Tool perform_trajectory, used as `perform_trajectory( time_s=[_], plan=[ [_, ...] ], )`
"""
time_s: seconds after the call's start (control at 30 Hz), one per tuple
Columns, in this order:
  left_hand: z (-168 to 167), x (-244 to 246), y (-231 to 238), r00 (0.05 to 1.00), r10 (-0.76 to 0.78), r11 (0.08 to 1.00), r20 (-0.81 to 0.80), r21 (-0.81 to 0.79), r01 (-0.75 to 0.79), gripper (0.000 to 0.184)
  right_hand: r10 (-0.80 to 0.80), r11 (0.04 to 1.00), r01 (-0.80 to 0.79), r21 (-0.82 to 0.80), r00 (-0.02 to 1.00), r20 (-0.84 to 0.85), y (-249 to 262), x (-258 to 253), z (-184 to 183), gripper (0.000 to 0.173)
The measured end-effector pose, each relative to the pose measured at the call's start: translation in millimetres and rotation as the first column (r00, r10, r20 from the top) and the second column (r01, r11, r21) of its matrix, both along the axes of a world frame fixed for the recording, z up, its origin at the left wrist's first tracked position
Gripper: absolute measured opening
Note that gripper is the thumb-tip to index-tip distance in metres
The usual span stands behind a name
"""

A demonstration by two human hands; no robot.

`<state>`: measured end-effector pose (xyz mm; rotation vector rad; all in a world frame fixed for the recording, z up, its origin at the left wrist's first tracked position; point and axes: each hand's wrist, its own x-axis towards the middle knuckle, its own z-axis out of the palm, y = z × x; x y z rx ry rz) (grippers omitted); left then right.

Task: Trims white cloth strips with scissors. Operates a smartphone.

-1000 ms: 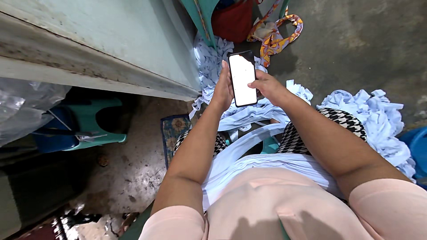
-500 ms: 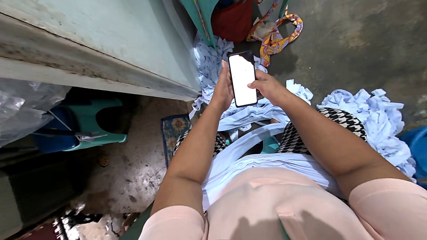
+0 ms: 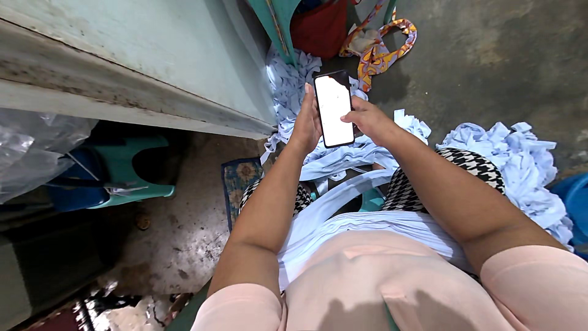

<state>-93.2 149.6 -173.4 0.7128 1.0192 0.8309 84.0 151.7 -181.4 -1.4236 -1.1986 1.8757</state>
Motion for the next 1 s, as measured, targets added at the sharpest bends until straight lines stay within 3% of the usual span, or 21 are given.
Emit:
perform_trajectory(
  time_s=[0.27, 0.53, 1.0],
  plan=[
    [-1, -1, 0, 1.0, -0.007, 1.0, -0.012, 0.015, 0.007, 0.086, 0.019, 0.999, -0.018, -0.03, 1.0, 0.009, -1, 0, 4, 0.039],
    [-2, -6, 6, 0.992, 0.115, 0.993, -0.061, 0.037, -0.113, 0.087, 0.167, 0.973, -0.172, -0.157, 0.985, -0.044, -2, -2, 4, 0.063],
    [-2, -10, 6, 0.992, 0.129, 0.991, -0.004, 0.02, -0.129, 0.088, 0.266, 0.96, -0.267, -0.089, 0.964, -0.02, -1, 1, 1, 0.075]
  ],
)
